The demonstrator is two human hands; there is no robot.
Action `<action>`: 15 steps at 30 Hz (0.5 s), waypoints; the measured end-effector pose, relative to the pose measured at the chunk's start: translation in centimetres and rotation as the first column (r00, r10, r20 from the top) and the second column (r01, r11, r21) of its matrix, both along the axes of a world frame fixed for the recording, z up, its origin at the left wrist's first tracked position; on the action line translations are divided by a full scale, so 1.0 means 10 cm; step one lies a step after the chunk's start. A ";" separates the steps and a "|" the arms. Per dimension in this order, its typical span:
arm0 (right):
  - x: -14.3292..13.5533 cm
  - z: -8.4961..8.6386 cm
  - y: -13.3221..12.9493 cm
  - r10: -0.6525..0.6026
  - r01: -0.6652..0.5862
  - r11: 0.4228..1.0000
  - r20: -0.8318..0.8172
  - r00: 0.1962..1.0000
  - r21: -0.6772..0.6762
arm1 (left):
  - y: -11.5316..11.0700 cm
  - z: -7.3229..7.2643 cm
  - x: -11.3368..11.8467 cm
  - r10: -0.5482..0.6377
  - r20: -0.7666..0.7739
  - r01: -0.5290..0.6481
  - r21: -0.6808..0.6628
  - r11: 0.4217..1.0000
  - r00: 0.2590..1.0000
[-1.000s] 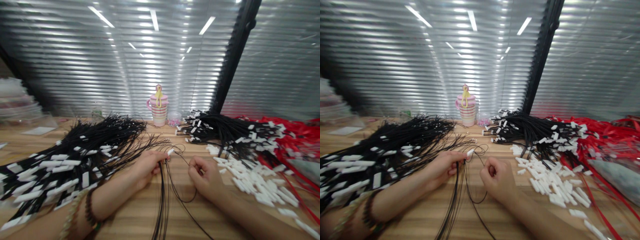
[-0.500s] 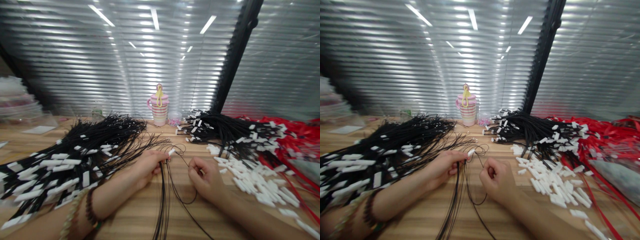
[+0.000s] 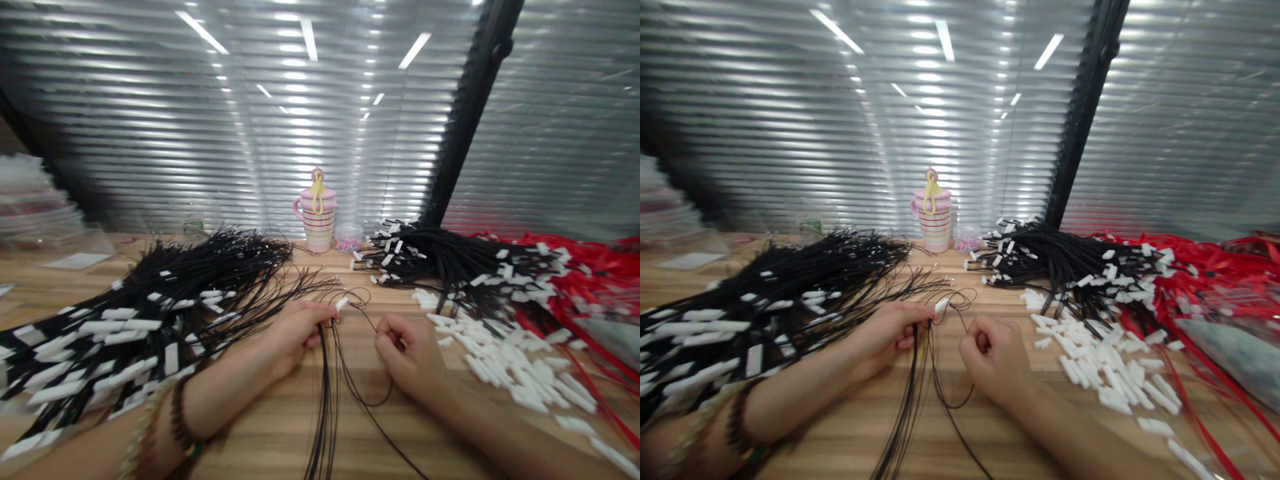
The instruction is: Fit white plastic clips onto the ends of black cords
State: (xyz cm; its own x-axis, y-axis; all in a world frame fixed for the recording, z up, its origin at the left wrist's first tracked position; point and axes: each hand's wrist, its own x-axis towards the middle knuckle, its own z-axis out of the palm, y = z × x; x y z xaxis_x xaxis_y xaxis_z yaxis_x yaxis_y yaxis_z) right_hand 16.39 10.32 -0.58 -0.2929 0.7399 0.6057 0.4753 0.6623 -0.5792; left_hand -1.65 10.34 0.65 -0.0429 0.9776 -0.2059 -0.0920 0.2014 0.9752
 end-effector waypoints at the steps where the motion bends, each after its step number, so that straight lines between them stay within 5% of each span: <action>1: 0.00 0.00 0.01 -0.009 0.009 1.000 -0.004 1.000 -0.006 | 0.00 0.01 0.00 -0.002 0.009 0.002 0.004 1.000 1.000; 15: 0.00 -0.02 0.03 -0.070 0.070 0.996 -0.003 0.998 -0.062 | 0.00 0.02 0.01 -0.001 0.032 0.001 0.007 1.000 0.999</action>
